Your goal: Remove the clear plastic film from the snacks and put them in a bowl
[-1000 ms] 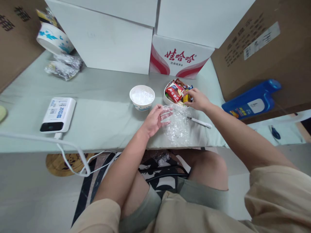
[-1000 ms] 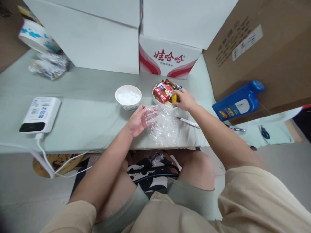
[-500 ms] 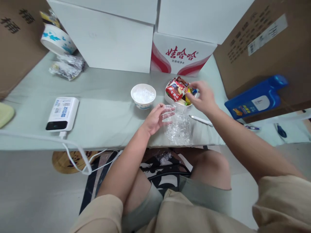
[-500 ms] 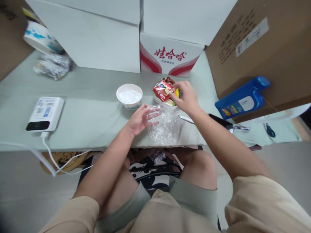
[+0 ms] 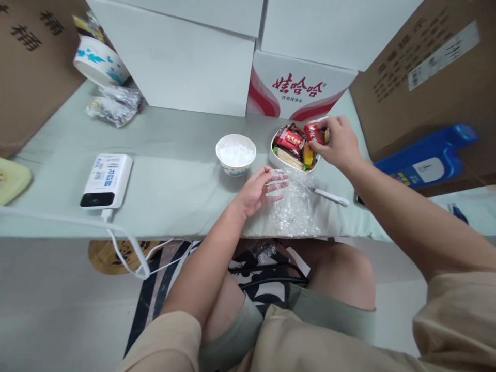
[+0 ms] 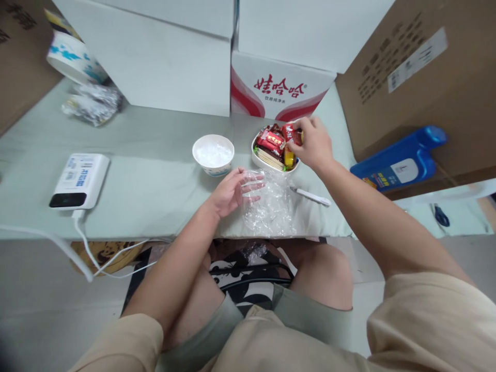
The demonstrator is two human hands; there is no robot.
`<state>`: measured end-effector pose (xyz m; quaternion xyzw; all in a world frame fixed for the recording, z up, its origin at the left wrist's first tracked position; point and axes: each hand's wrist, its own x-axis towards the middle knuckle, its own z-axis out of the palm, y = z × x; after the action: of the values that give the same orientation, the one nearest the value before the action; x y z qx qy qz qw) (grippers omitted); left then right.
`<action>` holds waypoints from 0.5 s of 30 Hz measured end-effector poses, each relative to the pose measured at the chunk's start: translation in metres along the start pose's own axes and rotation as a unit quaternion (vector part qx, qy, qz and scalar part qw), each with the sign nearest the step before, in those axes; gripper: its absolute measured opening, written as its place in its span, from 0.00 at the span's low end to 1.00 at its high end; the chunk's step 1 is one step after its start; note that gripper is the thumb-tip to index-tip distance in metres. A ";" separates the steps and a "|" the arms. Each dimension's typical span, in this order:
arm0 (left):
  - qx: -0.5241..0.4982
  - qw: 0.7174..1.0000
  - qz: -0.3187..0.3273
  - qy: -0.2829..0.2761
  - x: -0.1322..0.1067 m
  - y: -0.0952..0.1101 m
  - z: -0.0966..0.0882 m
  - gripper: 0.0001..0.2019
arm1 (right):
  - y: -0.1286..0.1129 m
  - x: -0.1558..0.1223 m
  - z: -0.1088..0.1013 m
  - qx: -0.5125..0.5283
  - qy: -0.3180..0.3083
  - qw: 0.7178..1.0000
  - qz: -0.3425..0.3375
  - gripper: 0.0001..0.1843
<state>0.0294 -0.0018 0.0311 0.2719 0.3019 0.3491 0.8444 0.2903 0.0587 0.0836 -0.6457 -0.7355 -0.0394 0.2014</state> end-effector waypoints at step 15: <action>0.014 1.000 -0.005 -0.004 -0.003 -0.003 0.001 0.15 | -0.007 -0.001 0.027 0.003 -0.111 0.981 -0.157 0.14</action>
<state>0.0297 -0.0062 0.0305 0.2839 0.3048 0.3397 0.8433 0.2773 0.0658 0.0595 -0.5217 -0.8458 0.0040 0.1115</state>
